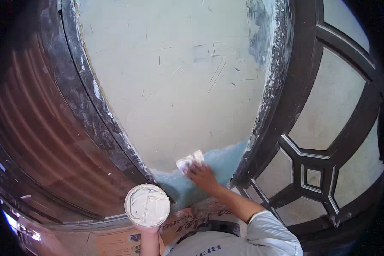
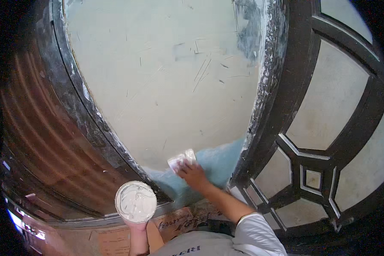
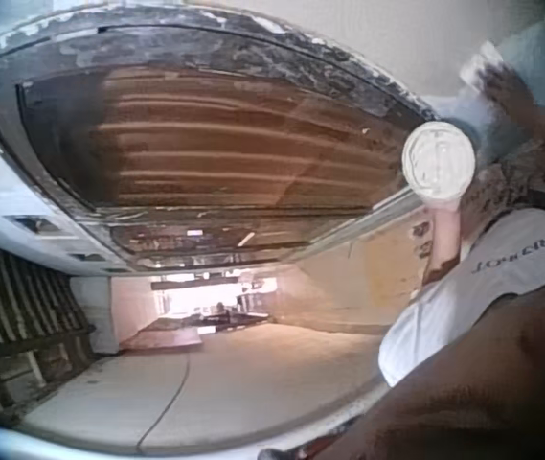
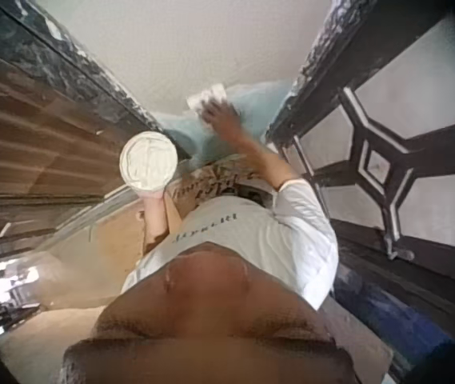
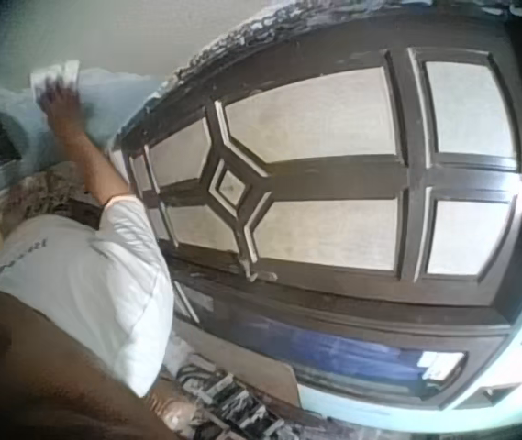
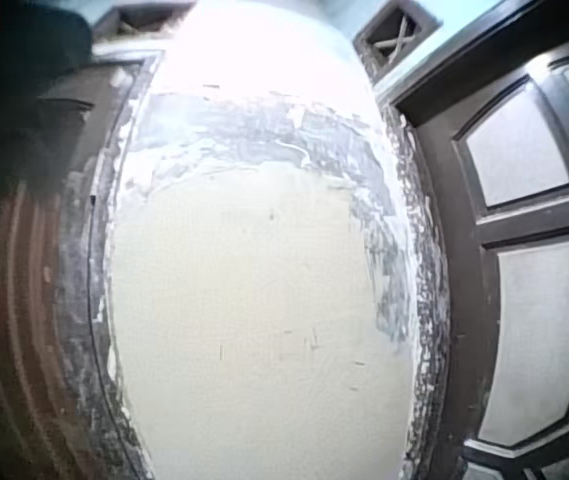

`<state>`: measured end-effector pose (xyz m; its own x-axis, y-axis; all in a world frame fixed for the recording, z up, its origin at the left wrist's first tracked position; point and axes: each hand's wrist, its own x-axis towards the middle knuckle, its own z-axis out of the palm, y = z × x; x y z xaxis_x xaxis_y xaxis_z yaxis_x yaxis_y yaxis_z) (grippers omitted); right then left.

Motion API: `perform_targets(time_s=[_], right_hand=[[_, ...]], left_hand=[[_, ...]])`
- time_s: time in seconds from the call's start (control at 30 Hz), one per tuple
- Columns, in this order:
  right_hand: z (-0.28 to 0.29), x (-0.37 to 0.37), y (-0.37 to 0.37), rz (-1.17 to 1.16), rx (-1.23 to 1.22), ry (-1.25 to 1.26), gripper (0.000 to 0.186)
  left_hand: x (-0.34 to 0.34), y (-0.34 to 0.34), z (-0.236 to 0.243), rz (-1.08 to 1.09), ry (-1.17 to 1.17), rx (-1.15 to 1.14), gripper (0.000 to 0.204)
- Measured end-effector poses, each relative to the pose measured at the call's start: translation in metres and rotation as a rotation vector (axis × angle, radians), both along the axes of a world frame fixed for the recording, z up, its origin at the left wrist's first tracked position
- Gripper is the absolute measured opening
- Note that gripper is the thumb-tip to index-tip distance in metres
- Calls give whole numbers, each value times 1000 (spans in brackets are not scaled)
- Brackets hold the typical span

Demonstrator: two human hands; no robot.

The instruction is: The person applies and smooths plaster or filler onto a wall using a putty knife or spatula.

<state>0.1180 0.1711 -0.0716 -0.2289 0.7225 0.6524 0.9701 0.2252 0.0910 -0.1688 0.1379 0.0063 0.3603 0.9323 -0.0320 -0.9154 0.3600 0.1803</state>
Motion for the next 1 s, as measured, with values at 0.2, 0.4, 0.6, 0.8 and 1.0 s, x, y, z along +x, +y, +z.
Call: perform_targets(time_s=[0.2, 0.4, 0.6, 0.8, 1.0], right_hand=[[-5, 16, -35, -28, -277, 824, 36], [126, 42, -49, 448, -219, 1812, 36], [143, 35, -71, 629, -202, 1683, 40], [141, 41, -88, 696, -341, 1571, 42], [133, 48, -90, 758, -318, 1539, 34]], left_hand=[[17, -9, 2, 40, 12, -26, 61], [48, -20, 8, 68, 122, 103, 63], [84, -31, 43, -126, -3, 71, 63], [104, -37, 35, 0, 11, -12, 68], [118, -52, 32, 63, -41, 124, 67]])
